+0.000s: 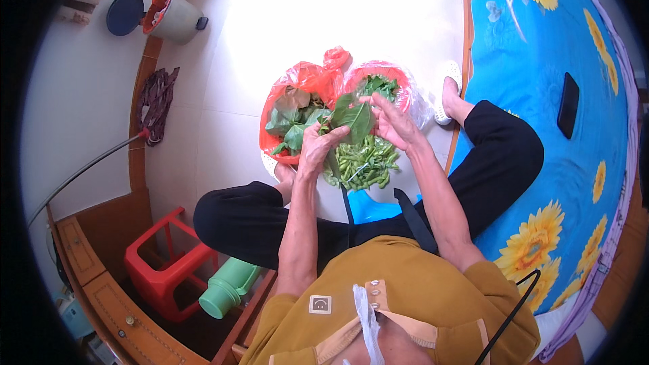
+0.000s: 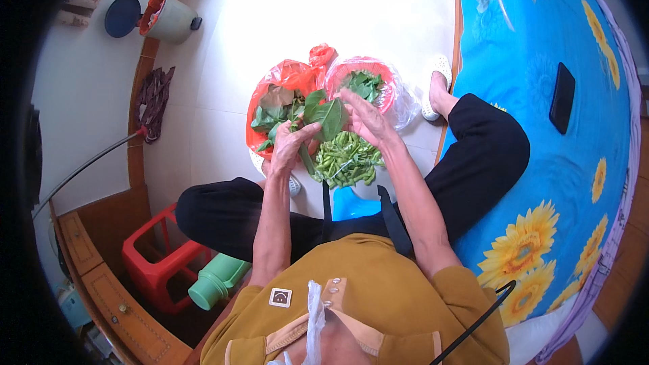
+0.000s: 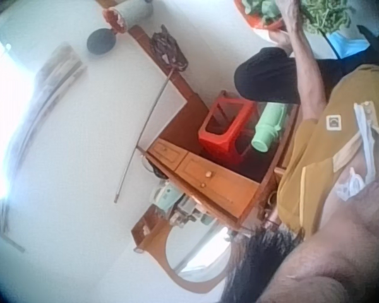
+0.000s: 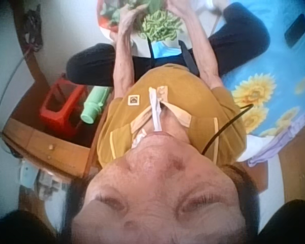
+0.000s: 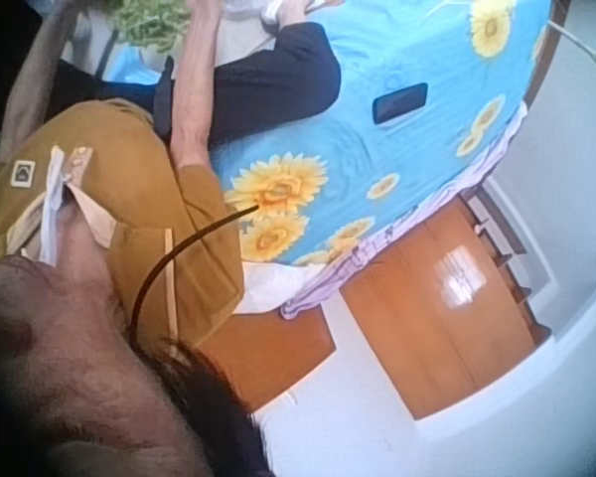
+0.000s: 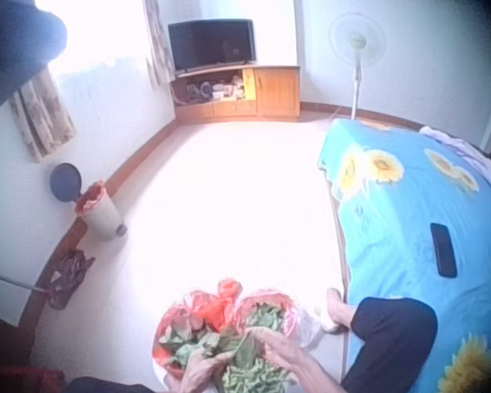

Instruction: The person plucks leaves from a bunch of greens, separating the stems and placing the leaves into a container.

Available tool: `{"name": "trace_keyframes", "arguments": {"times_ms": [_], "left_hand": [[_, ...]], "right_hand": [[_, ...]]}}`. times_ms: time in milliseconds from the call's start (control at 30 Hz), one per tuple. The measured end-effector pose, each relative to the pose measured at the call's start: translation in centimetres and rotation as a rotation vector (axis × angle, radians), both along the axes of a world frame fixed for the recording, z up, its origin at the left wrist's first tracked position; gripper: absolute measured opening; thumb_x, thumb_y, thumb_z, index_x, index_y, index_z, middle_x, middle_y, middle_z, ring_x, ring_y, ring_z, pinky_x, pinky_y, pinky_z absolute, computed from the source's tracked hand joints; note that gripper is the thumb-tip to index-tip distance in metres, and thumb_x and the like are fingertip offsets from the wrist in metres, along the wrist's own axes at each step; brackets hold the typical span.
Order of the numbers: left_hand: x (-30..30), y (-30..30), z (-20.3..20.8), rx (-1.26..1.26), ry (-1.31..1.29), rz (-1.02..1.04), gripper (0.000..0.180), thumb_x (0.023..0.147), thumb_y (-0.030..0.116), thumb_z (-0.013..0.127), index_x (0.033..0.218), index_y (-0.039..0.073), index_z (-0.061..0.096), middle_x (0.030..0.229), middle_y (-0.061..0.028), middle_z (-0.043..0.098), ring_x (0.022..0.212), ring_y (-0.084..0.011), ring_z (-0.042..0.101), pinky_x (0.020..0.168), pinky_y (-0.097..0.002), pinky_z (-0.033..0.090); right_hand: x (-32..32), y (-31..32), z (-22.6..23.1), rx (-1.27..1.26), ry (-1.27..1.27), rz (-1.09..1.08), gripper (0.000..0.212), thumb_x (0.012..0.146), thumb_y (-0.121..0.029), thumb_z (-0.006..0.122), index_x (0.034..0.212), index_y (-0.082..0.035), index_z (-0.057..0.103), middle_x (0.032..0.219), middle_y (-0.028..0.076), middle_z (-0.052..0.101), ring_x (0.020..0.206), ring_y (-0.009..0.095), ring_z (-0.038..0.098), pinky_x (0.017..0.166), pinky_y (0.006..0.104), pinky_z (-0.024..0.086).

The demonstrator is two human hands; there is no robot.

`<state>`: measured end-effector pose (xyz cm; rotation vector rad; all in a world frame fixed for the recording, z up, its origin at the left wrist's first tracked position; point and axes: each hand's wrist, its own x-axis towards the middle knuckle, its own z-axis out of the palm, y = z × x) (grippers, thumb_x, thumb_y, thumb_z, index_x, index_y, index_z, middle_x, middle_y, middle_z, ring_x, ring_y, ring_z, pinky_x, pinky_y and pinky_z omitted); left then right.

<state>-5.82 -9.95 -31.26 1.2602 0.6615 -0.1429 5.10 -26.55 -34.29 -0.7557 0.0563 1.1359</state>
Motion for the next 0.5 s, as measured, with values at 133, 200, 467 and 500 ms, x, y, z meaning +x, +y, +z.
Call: {"name": "trace_keyframes", "arguments": {"times_ms": [133,200,467,500], "left_hand": [[0.4,-0.3,-0.6,0.05,-0.004,0.02,0.017,0.075,0.007,0.068,0.092,0.006,0.064,0.071,0.0032,0.058,0.062,-0.0051,0.051,0.054,-0.0177,0.037],[0.8,-1.1,0.0,0.052,-0.035,0.265,0.016,0.076,0.007,0.067,0.092,0.006,0.064,0.071,0.0031,0.058,0.063,-0.0059,0.052,0.056,-0.0173,0.04],[1.3,-2.3,-1.2,0.212,-0.196,0.193,0.012,0.08,0.008,0.066,0.089,0.0,0.067,0.077,0.0013,0.063,0.069,-0.0051,0.054,0.062,-0.0204,0.044],[1.4,-2.4,-1.0,0.182,-0.185,0.19,0.012,0.08,0.008,0.066,0.09,0.0,0.067,0.077,0.0015,0.063,0.069,-0.0055,0.054,0.062,-0.021,0.044]], "right_hand": [[-1.4,-0.2,0.1,-0.176,-0.292,-0.102,0.026,0.084,-0.019,0.064,0.105,-0.008,0.054,0.09,-0.003,0.06,0.079,0.003,0.055,0.067,0.02,0.045],[-1.3,0.1,-0.7,-0.249,-0.401,-0.157,0.022,0.083,-0.017,0.065,0.101,-0.008,0.055,0.084,-0.004,0.059,0.073,0.002,0.053,0.063,0.0186,0.044],[-2.2,1.0,0.3,-0.478,-0.924,-0.194,0.012,0.08,-0.006,0.064,0.092,-0.004,0.062,0.078,-0.005,0.058,0.069,0.003,0.051,0.059,0.0188,0.042],[-2.3,1.1,0.5,-0.472,-0.964,-0.175,0.012,0.08,-0.005,0.063,0.093,-0.004,0.062,0.078,-0.005,0.058,0.07,0.001,0.05,0.059,0.0173,0.04]]}}
